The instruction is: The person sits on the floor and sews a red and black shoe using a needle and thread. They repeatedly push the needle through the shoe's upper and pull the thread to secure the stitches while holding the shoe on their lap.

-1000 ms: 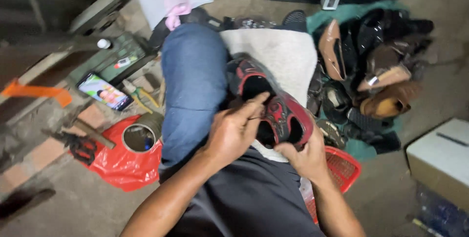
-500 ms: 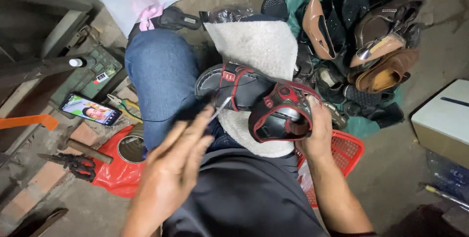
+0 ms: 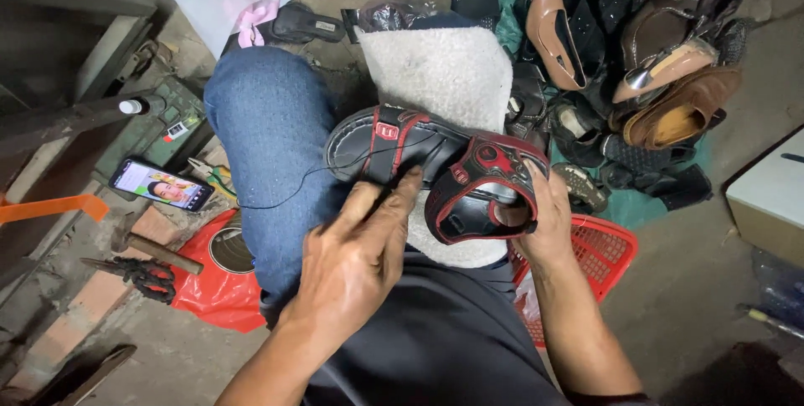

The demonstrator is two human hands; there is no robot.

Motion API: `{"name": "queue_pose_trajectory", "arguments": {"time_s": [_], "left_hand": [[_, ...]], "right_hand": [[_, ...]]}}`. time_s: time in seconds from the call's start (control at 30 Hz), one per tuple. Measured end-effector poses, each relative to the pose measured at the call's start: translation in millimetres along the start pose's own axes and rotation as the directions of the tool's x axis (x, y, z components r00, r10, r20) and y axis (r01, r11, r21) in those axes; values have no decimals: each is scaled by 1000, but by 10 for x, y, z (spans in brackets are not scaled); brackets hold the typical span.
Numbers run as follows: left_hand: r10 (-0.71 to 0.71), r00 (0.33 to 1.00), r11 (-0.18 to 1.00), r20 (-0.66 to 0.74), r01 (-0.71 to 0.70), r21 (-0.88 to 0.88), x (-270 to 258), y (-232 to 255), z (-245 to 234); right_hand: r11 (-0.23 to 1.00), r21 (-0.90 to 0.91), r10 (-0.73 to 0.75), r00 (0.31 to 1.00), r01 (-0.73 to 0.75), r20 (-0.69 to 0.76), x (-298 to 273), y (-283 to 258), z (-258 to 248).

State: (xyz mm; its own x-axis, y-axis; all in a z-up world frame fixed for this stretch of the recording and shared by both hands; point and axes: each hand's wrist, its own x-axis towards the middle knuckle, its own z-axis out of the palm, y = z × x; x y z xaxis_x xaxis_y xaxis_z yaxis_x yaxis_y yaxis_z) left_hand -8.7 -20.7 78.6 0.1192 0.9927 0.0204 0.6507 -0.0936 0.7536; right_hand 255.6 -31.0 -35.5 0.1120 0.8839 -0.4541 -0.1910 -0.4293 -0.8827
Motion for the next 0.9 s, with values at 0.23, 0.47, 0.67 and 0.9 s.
{"name": "queue_pose_trajectory", "arguments": {"time_s": [0.23,0.47,0.67,0.9], "left_hand": [[-10,999,1000,-32,10,-7,24,16,31],[-3,999,1000,-33,4,6,18,-10,55],[7,1000,999,-21,-6,34,-9,-62,47],[-45,979,995,199,62,-81,50,-300,-386]], "right_hand": [[803,-510,-244,951,307,189,-7,-100,55],[925,-306,-187,971,226,151,-34,-123,97],[918,-364,-118,984,159,133,-80,-305,221],[559,-641,-287,848,526,446,-379,-753,685]]}}
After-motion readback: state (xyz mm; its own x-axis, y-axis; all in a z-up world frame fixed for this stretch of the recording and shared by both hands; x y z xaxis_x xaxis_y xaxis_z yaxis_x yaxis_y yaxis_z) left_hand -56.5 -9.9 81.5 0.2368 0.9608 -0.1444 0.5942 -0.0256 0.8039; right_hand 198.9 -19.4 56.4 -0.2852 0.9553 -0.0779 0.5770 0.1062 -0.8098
